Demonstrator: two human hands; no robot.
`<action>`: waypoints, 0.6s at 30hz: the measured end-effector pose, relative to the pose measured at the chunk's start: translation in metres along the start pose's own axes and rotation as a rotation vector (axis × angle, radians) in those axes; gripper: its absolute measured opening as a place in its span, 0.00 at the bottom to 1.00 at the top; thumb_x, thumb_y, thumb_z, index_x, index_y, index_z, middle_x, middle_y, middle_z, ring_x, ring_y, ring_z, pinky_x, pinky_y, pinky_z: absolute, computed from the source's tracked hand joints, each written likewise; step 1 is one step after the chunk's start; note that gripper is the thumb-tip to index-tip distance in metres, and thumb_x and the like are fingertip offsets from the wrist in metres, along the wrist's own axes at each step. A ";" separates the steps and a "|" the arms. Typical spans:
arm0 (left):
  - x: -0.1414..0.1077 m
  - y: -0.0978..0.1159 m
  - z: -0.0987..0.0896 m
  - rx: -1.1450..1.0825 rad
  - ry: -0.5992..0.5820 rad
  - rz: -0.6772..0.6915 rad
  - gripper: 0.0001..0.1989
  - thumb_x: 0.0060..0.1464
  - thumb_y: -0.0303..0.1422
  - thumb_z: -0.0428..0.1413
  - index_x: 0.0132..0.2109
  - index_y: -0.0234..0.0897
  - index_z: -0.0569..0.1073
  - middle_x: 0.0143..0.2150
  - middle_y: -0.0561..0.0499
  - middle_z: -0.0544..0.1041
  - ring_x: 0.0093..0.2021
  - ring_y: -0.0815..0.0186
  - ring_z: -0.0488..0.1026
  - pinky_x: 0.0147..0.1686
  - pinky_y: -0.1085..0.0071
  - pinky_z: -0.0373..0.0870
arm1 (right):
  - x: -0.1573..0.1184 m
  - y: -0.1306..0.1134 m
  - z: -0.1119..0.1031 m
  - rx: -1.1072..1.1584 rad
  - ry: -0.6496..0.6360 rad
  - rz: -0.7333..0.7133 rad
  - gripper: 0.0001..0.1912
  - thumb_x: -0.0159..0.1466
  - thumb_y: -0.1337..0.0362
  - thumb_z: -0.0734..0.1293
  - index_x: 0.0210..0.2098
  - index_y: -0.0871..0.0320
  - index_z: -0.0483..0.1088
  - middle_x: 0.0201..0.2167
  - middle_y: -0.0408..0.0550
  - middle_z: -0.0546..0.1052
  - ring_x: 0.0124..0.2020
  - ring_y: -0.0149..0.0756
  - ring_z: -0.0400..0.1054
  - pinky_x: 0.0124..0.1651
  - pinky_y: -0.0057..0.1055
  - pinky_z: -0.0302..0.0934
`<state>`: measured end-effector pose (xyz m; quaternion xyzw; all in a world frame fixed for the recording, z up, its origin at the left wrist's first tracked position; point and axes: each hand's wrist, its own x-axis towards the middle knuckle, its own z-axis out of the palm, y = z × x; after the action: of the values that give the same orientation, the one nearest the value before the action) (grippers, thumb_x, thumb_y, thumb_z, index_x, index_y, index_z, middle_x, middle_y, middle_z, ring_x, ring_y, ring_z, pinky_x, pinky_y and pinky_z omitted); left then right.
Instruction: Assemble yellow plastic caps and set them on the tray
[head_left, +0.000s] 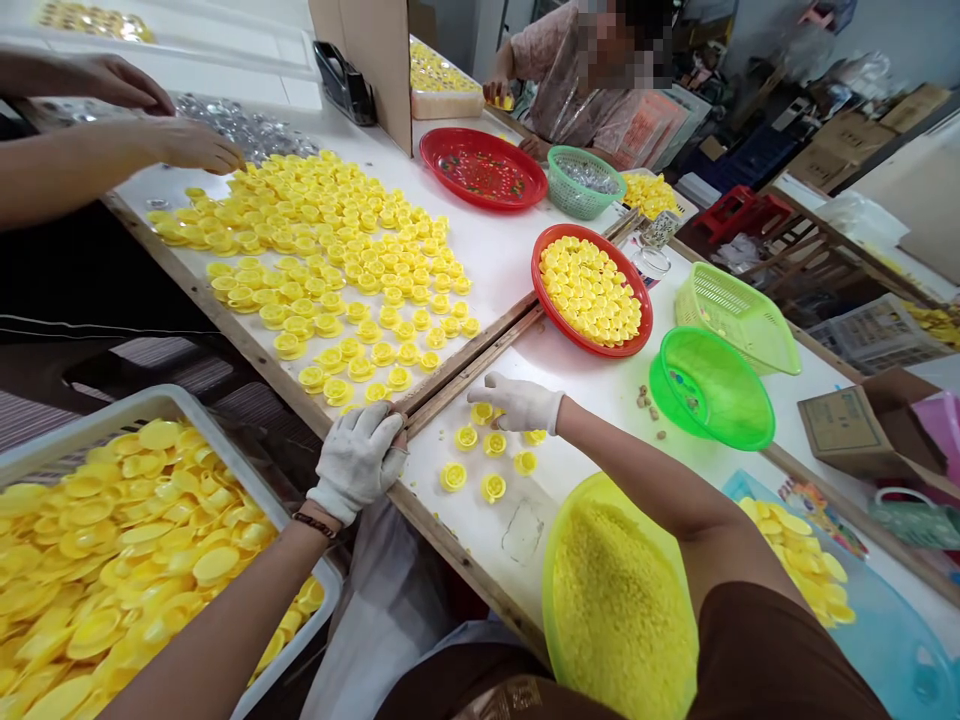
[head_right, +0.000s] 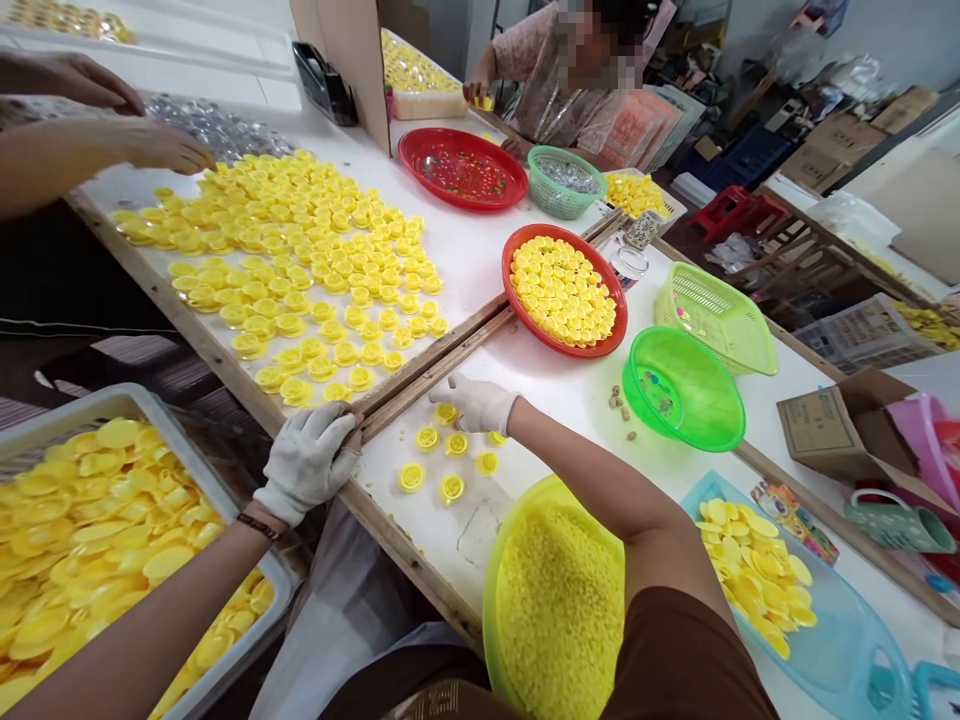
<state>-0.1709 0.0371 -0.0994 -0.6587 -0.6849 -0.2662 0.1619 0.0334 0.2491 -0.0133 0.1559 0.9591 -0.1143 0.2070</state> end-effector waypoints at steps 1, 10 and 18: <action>0.000 0.000 0.000 -0.001 -0.001 -0.001 0.07 0.59 0.32 0.57 0.44 0.37 0.75 0.49 0.43 0.76 0.45 0.53 0.71 0.45 0.56 0.70 | 0.002 -0.002 0.002 0.006 0.001 -0.007 0.25 0.62 0.62 0.69 0.59 0.50 0.66 0.56 0.51 0.67 0.39 0.36 0.70 0.41 0.32 0.64; 0.000 -0.001 -0.003 0.000 0.031 0.024 0.07 0.59 0.30 0.56 0.44 0.35 0.74 0.49 0.41 0.76 0.44 0.52 0.71 0.44 0.56 0.71 | 0.003 0.004 -0.012 0.080 0.052 0.025 0.16 0.70 0.57 0.67 0.53 0.57 0.71 0.50 0.51 0.74 0.46 0.37 0.72 0.48 0.40 0.70; 0.000 -0.001 -0.005 -0.033 0.032 0.018 0.06 0.59 0.30 0.56 0.44 0.35 0.74 0.48 0.40 0.76 0.44 0.52 0.71 0.43 0.55 0.71 | 0.073 0.055 -0.099 0.140 0.296 0.382 0.17 0.69 0.61 0.66 0.56 0.60 0.69 0.45 0.49 0.77 0.43 0.37 0.73 0.45 0.36 0.71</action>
<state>-0.1721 0.0341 -0.0957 -0.6632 -0.6717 -0.2863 0.1643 -0.0462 0.3467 0.0346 0.3634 0.9217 -0.1154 0.0710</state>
